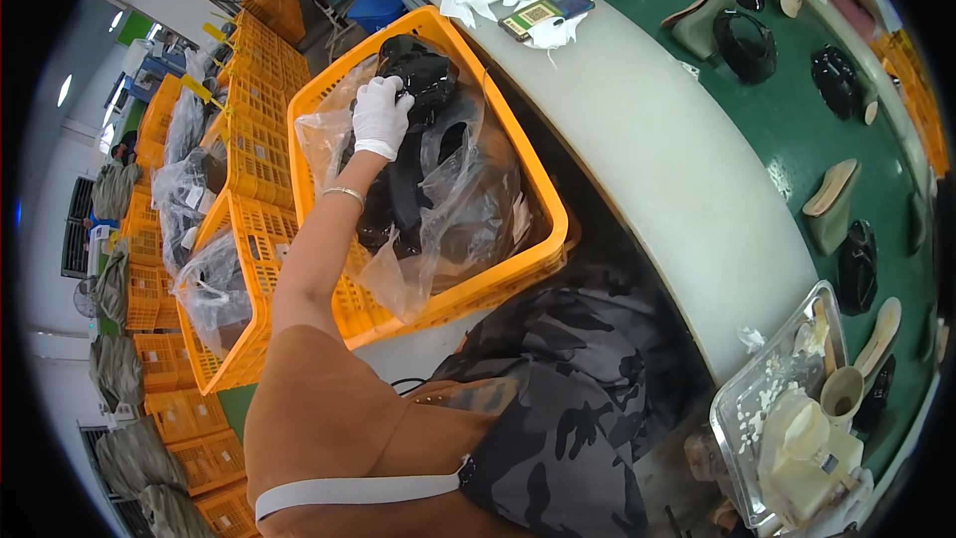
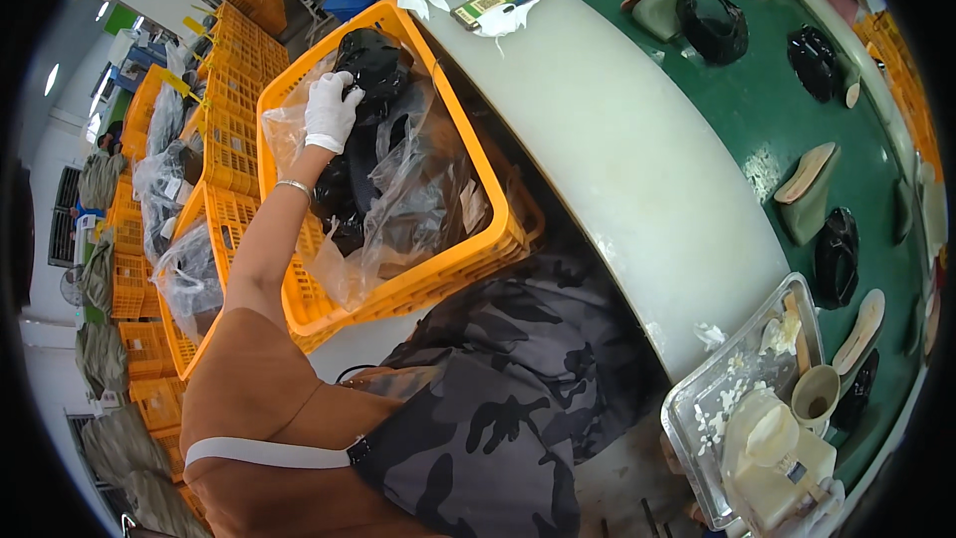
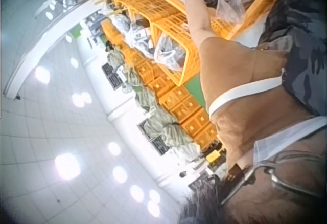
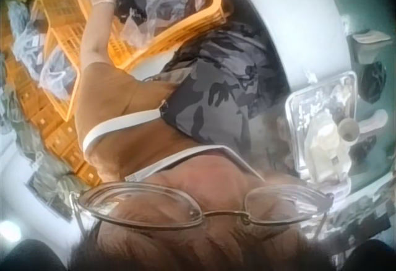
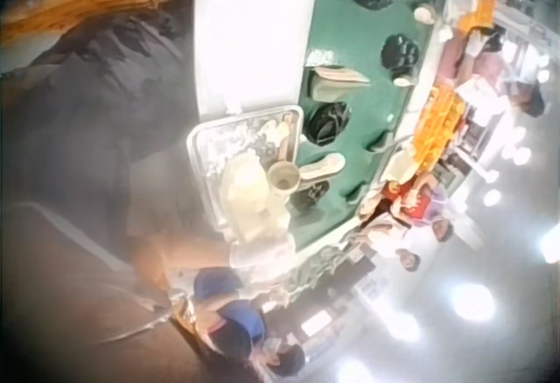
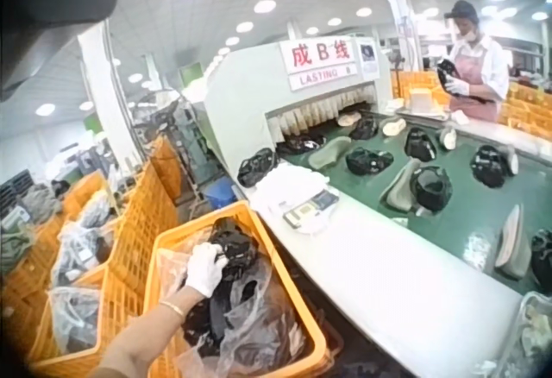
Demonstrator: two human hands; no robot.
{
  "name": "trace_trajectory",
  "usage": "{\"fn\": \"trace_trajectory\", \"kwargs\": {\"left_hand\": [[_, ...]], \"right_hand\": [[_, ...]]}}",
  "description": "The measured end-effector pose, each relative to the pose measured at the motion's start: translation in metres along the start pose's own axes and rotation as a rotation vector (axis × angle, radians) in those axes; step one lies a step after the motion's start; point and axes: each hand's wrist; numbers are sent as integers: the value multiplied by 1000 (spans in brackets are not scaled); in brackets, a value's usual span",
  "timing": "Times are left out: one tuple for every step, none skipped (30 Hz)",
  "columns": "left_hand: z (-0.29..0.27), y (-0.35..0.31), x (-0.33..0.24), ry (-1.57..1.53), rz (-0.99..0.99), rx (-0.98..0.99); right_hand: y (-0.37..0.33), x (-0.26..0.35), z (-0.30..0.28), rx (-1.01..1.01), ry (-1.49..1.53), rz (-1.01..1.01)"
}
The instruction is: The person picks up black slip-on shoes from a yellow crate and applies a white adhesive to the textured soles using a brush. The person repeatedly dips the brush into a container of glue and coats the bottom of each shoe before placing it on the green workbench.
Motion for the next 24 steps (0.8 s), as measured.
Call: {"fn": "trace_trajectory", "kwargs": {"left_hand": [[3,1,4,-11,-3,-11],[5,1,8,-53,-46,26],[4,4,9,-95,-85,62],[3,6,9,-137,-124,98],[2,6,7,-131,-135,101],[0,6,-1,-131,-146,104],[-1,7,-6,-130,-156,107],[0,9,-9,-96,-140,108],[2,12,-11,-60,-126,111],[3,16,-12,-25,-111,113],[7,17,-12,-27,-89,101],[10,20,-10,-28,-65,85],[13,22,-7,-30,-40,70],[13,24,-3,-125,-67,80],[12,27,2,-223,-92,91],[8,29,10,-315,-119,101],[14,32,25,-328,-84,27],[6,34,29,-427,-212,90],[6,37,37,-394,-152,55],[6,39,45,-360,-93,19],[10,38,48,-317,-60,54],[14,37,51,-274,-26,89],[19,37,53,-230,8,123],[17,38,50,-217,-9,135]], "right_hand": [[1,-1,0,4,1,0],[2,-2,0,6,-5,-2],[1,-3,1,4,-3,1],[2,-4,0,5,-4,5],[2,-6,-1,10,-7,8],[2,-7,-2,6,-8,6],[1,-8,-1,4,-6,5],[-1,-8,-1,3,-3,9],[-1,-10,-1,1,-2,9],[-1,-11,-3,2,-5,7],[-2,-11,-4,4,-5,4],[-2,-13,-4,4,-3,6],[-3,-14,-5,3,-3,6],[-4,-15,-7,2,-4,9],[-4,-16,-9,-1,-3,10],[-5,-18,-9,0,5,11],[-4,-20,-10,0,8,11],[-4,-21,-10,2,7,12],[-4,-22,-10,3,14,14],[-4,-24,-9,5,10,13],[-5,-22,-11,-2,7,11],[-6,-19,-12,-1,-1,11],[-8,-18,-12,-6,-3,10],[-8,-18,-13,-8,-2,10]]}}
Point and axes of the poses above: each hand's wrist, its own y-axis towards the middle knuckle, its own z-axis out of the palm, x = y × z, and after that the axes turned 7 degrees about -x, right-handed
